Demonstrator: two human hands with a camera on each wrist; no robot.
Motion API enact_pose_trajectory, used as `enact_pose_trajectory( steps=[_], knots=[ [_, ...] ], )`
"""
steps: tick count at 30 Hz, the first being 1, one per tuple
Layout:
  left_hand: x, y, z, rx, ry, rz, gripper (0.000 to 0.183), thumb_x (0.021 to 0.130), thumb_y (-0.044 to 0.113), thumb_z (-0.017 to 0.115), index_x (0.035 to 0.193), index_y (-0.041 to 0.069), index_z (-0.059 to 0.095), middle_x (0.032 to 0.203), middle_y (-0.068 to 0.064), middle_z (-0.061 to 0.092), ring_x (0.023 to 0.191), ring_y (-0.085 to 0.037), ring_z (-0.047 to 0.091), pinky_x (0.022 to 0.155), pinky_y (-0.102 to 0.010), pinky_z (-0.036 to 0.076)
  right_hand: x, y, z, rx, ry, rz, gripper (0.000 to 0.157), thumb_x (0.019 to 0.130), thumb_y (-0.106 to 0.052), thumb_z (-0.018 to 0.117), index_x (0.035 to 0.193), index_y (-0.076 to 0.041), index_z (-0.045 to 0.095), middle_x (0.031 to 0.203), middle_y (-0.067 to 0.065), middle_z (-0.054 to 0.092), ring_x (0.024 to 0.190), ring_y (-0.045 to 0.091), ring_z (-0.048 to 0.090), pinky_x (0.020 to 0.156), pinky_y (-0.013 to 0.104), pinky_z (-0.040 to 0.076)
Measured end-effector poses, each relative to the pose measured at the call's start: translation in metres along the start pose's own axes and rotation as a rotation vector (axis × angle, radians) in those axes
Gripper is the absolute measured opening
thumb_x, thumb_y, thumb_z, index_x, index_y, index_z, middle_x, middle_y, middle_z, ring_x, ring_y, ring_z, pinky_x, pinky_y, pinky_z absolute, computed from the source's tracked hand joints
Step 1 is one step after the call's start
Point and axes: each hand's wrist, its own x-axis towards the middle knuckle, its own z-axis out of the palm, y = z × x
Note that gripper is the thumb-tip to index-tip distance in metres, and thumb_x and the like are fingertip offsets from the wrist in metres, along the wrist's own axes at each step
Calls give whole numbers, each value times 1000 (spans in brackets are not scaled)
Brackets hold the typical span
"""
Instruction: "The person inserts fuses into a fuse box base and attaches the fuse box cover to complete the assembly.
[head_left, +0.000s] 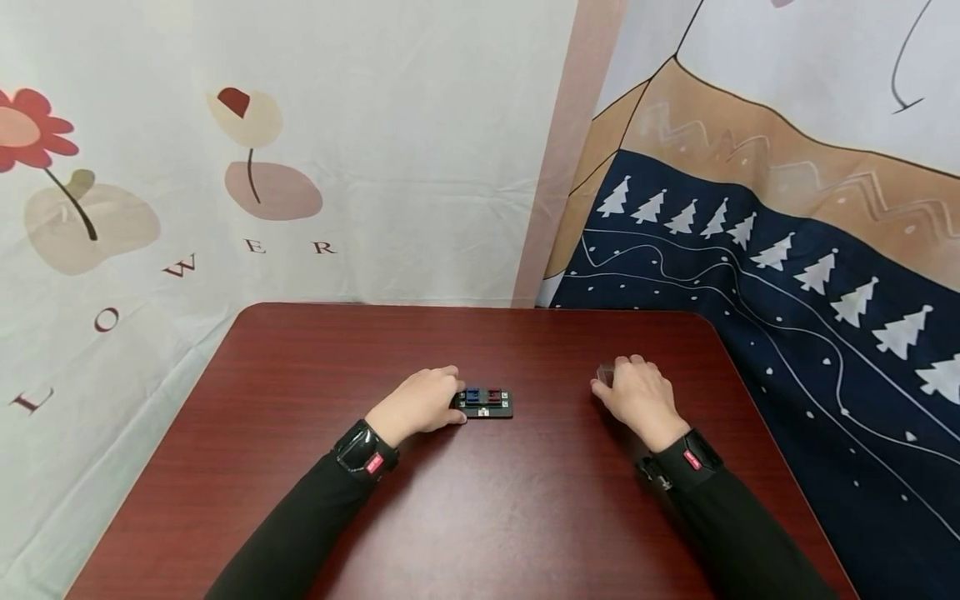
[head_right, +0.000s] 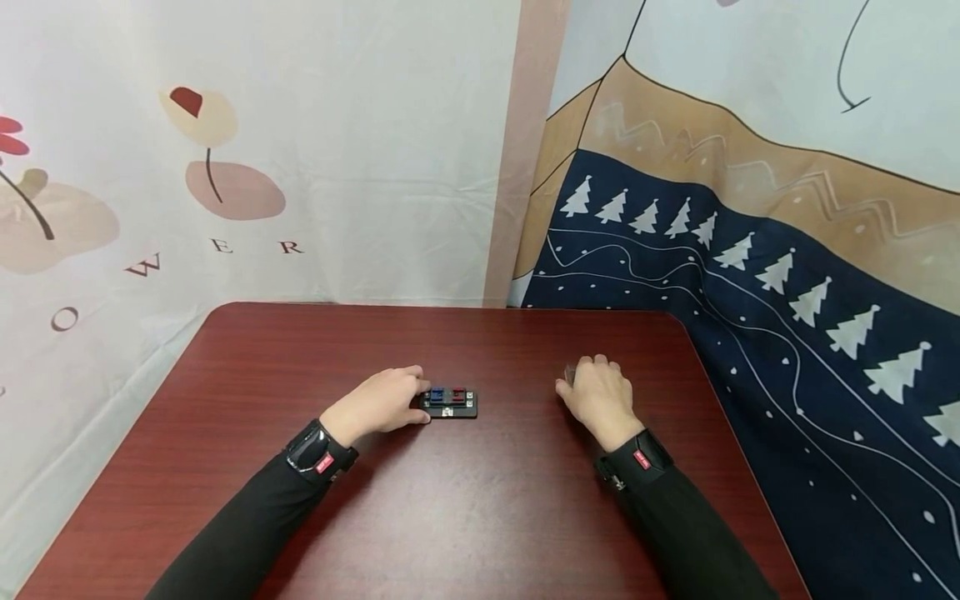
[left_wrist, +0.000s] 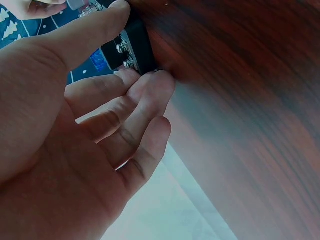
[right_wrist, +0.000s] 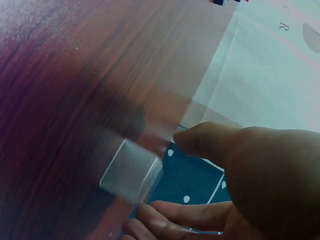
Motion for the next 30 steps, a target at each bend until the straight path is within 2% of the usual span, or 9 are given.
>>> enact_pose_trajectory(
  steps=[5,10,13,19,27,30],
  knots=[
    [0,-1,2,10,14,8,50,88,42,83,124,8,78,101,-3,60,86,-23,65,87,-45,58,1,1,0,2,-31,16,47,94,-38,72,105,7,69,94,23,65,80,40,62,71,62,56],
    [-1,-1,0,14,21,17,47,87,40,84,121,8,78,99,-2,60,86,-24,67,86,-45,59,1,3,2,15,-61,27,35,94,-36,72,88,-1,70,85,19,65,70,35,60,65,55,53],
    [-1,0,-1,7,15,17,48,88,40,84,122,7,78,100,-2,60,87,-24,67,87,-45,59,0,4,4,23,-72,32,34,94,-35,73,92,-1,70,87,19,66,71,35,60,65,53,52],
    [0,0,0,4,15,-4,53,88,41,84,127,6,77,103,-3,61,91,-26,68,89,-46,59,3,2,5,22,-16,-12,40,93,-32,74,110,4,69,93,19,67,74,35,61,66,54,54],
    [1,-1,1,9,13,4,52,88,42,83,126,7,77,100,-1,60,90,-25,68,88,-46,59,4,-10,5,24,67,-104,28,91,-28,77,97,-1,74,83,12,64,69,30,60,58,52,53],
    [1,0,0,11,16,12,50,88,42,83,123,7,78,99,-1,59,89,-24,67,87,-46,59,5,-14,8,20,109,-188,29,89,-27,79,100,-1,76,85,12,66,74,32,62,64,54,54]
  ],
)
